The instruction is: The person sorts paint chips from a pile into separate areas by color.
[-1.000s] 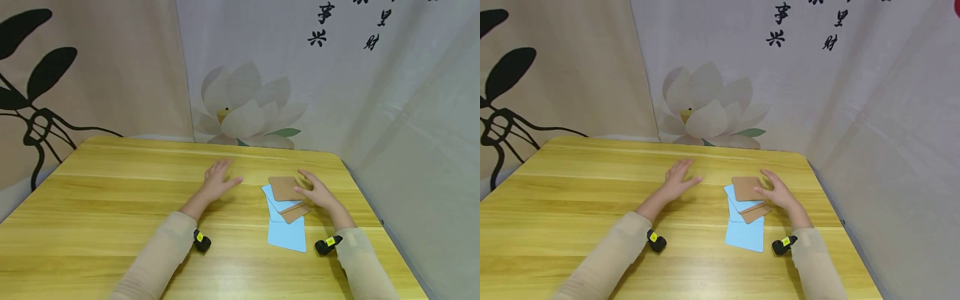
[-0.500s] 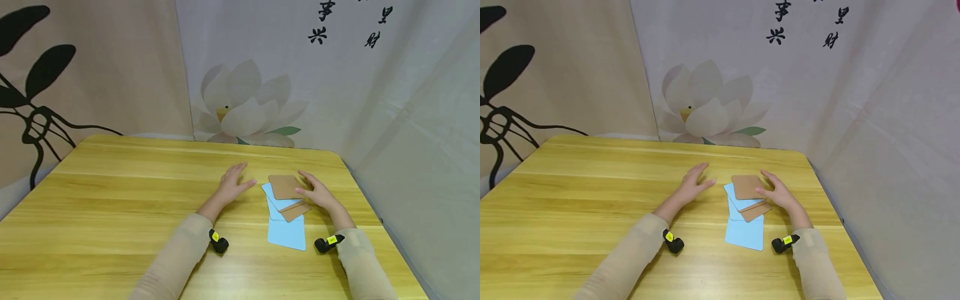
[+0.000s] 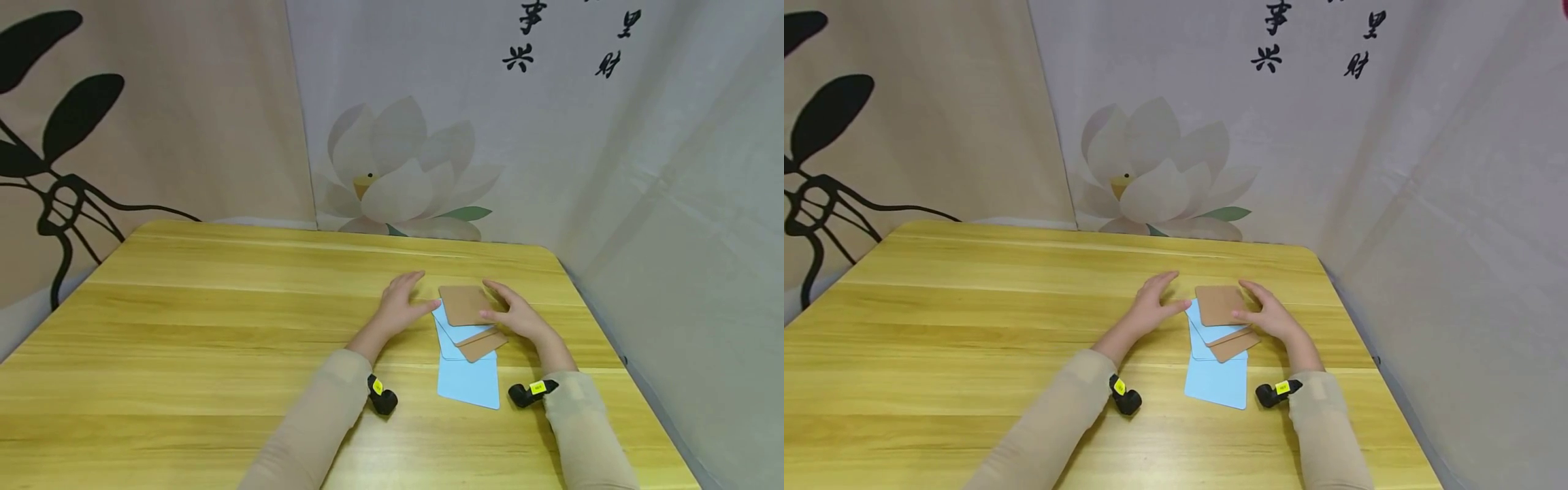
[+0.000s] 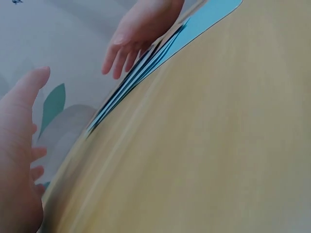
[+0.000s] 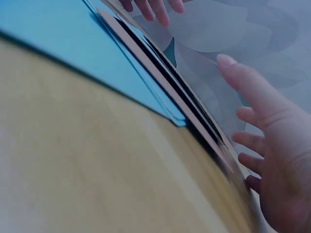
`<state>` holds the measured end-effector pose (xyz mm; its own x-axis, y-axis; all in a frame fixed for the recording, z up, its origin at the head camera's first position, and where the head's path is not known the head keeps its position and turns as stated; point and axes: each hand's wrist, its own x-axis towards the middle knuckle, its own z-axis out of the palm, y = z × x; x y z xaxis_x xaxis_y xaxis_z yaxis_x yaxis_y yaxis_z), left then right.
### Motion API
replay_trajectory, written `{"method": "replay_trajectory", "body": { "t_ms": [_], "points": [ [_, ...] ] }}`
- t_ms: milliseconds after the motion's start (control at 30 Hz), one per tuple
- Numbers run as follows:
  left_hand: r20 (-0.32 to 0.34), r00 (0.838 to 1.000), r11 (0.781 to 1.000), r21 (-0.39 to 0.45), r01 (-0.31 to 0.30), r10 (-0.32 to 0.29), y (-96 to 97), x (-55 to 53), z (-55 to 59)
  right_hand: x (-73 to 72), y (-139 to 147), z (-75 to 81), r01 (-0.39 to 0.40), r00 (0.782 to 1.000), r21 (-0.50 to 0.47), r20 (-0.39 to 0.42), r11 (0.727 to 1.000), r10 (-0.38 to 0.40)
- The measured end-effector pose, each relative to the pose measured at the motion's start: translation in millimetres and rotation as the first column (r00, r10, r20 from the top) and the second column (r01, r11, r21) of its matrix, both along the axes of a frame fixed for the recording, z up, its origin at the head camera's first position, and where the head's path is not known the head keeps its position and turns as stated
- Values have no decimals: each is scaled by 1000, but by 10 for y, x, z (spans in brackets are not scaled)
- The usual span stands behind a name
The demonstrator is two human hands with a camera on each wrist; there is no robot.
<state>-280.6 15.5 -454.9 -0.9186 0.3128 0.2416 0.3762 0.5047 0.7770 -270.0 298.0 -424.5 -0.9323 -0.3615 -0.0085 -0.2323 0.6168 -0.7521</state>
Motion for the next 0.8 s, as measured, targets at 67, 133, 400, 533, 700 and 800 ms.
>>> {"method": "replay_trajectory", "body": {
  "t_ms": [67, 133, 400, 533, 700, 800],
  "points": [
    [-12, 1000, 1000, -23, 1, -1, 44, -8, -18, -69, 35, -96, -7, 1000, 13, -9, 1000, 7],
    [-34, 999, 999, -53, 2, -3, 86, -11, -28, -133, 74, -191, -1, 1000, 21, -11, 1000, 2],
    [-48, 999, 985, -173, -11, 2, 208, -26, -43, -215, 84, -261, 33, 999, 35, -16, 999, -32],
    [-52, 999, 979, -206, -7, -4, 234, -39, -42, -229, 89, -257, 34, 999, 35, -17, 999, -33],
    [-54, 998, 965, -262, 5, -20, 263, -67, -43, -240, 78, -254, 12, 999, 45, -31, 999, -11],
    [-45, 998, 952, -307, 16, -32, 279, -84, -36, -245, 73, -257, 2, 999, 72, -47, 997, 2]
  ]
}}
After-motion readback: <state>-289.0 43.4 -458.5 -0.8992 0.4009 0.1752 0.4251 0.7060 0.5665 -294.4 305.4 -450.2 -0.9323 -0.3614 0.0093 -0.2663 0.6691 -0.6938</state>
